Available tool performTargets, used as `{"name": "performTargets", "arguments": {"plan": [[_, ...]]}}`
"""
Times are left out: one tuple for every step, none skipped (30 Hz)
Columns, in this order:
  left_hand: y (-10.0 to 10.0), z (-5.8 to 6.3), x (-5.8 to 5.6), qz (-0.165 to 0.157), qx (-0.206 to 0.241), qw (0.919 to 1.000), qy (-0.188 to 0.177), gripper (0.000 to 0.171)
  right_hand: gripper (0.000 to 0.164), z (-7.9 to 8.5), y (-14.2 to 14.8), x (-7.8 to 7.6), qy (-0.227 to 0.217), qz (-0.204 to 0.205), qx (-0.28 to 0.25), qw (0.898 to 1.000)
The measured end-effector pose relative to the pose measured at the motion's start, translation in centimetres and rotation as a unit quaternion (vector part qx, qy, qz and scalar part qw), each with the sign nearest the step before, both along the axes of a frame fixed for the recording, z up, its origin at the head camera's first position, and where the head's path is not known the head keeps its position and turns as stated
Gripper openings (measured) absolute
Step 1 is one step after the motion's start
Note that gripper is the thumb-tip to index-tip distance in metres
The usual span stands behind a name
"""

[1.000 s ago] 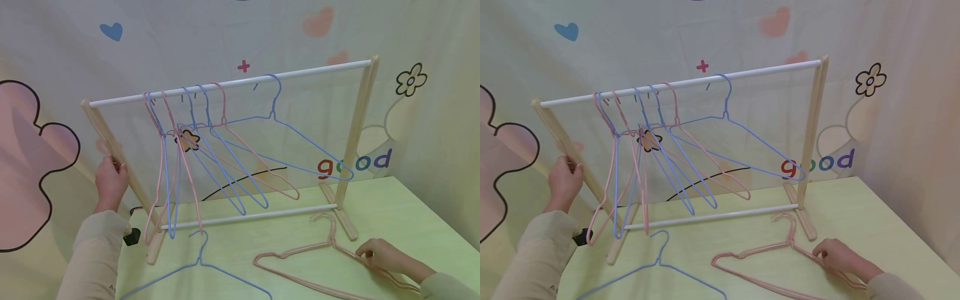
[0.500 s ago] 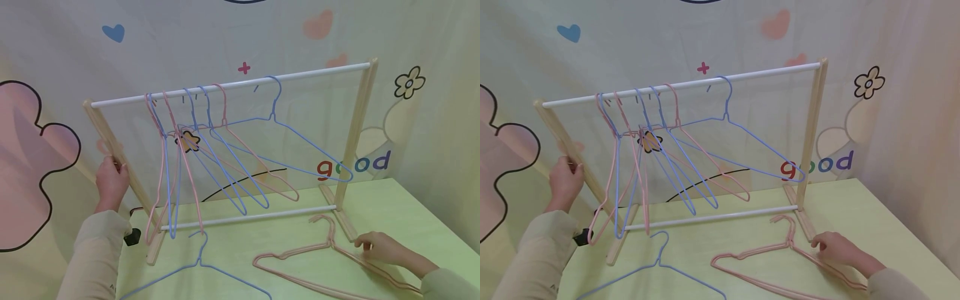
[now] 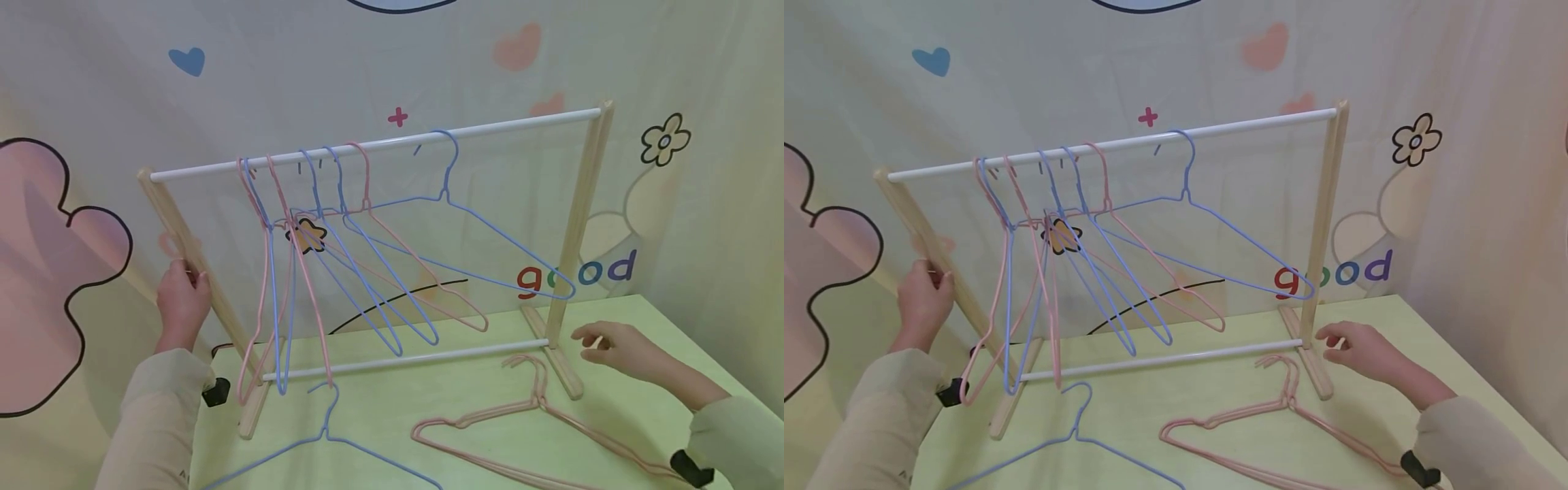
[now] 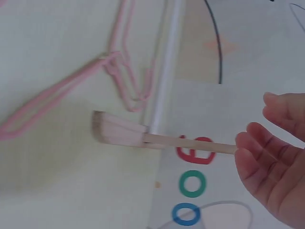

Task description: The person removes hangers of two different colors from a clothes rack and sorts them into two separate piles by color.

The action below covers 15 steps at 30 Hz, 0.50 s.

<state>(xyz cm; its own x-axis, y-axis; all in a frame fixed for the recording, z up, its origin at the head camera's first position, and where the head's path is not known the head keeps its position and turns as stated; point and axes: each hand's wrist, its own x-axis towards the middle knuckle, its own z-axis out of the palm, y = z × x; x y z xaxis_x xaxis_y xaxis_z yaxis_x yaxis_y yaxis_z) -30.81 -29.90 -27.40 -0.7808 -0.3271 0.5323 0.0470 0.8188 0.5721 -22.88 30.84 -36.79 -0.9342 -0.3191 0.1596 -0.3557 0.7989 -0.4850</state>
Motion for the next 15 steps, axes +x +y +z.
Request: {"name": "performTargets", "arguments": {"plan": [[0.0, 0.0, 0.0, 0.000, -0.001, 1.0000, 0.000, 0.027, 0.031, 0.6, -0.1, 0.0, 0.010, -0.007, 0.000, 1.000], [-0.1, -0.1, 0.0, 0.001, -0.002, 1.0000, 0.000, 0.027, 0.033, 1.1, -0.2, -0.1, 0.020, -0.011, -0.001, 1.000], [-0.1, -0.1, 0.0, 0.001, -0.003, 1.0000, -0.001, 0.027, 0.034, 1.6, -0.3, -0.1, 0.026, -0.014, -0.002, 1.000], [-0.1, -0.1, 0.0, 0.001, -0.004, 1.0000, -0.001, 0.027, 0.036, 2.0, -0.4, -0.2, 0.034, -0.016, -0.004, 0.999], [-0.1, -0.1, 0.0, 0.001, -0.005, 1.0000, 0.000, 0.027, 0.037, 2.5, -0.4, -0.2, 0.039, -0.016, -0.008, 0.999], [-0.1, -0.1, -0.1, 0.001, -0.005, 1.0000, 0.000, 0.027, 0.037, 2.9, -0.5, -0.3, 0.042, -0.016, -0.013, 0.999], [-0.2, -0.2, -0.1, 0.000, -0.005, 1.0000, 0.000, 0.027, 0.037, 3.2, -0.6, -0.3, 0.044, -0.016, -0.017, 0.999], [-0.2, -0.2, -0.1, 0.000, -0.006, 1.0000, 0.000, 0.027, 0.035, 3.5, -0.6, -0.4, 0.048, -0.015, -0.020, 0.999], [-0.2, -0.2, -0.1, 0.000, -0.005, 1.0000, 0.000, 0.027, 0.034, 3.8, -0.7, -0.4, 0.052, -0.015, -0.024, 0.998], [-0.2, -0.2, -0.1, 0.000, -0.006, 1.0000, 0.001, 0.027, 0.033, 4.1, -0.8, -0.5, 0.055, -0.015, -0.026, 0.998], [-0.2, -0.1, -0.1, 0.000, -0.006, 1.0000, 0.000, 0.027, 0.033, 4.4, -0.8, -0.5, 0.060, -0.011, -0.029, 0.998], [-0.2, -0.1, -0.1, 0.000, -0.005, 1.0000, 0.000, 0.027, 0.033, 4.6, -0.9, -0.6, 0.068, -0.008, -0.031, 0.997], [-0.2, -0.1, -0.1, 0.000, -0.005, 1.0000, -0.001, 0.027, 0.033, 4.8, -0.9, -0.6, 0.074, -0.005, -0.034, 0.997], [-0.2, -0.1, -0.1, 0.000, -0.006, 1.0000, -0.002, 0.027, 0.034, 5.1, -1.0, -0.7, 0.084, 0.000, -0.037, 0.996], [-0.2, -0.1, -0.1, 0.000, -0.006, 1.0000, -0.002, 0.027, 0.036, 5.3, -1.1, -0.8, 0.093, 0.006, -0.041, 0.995]]}}
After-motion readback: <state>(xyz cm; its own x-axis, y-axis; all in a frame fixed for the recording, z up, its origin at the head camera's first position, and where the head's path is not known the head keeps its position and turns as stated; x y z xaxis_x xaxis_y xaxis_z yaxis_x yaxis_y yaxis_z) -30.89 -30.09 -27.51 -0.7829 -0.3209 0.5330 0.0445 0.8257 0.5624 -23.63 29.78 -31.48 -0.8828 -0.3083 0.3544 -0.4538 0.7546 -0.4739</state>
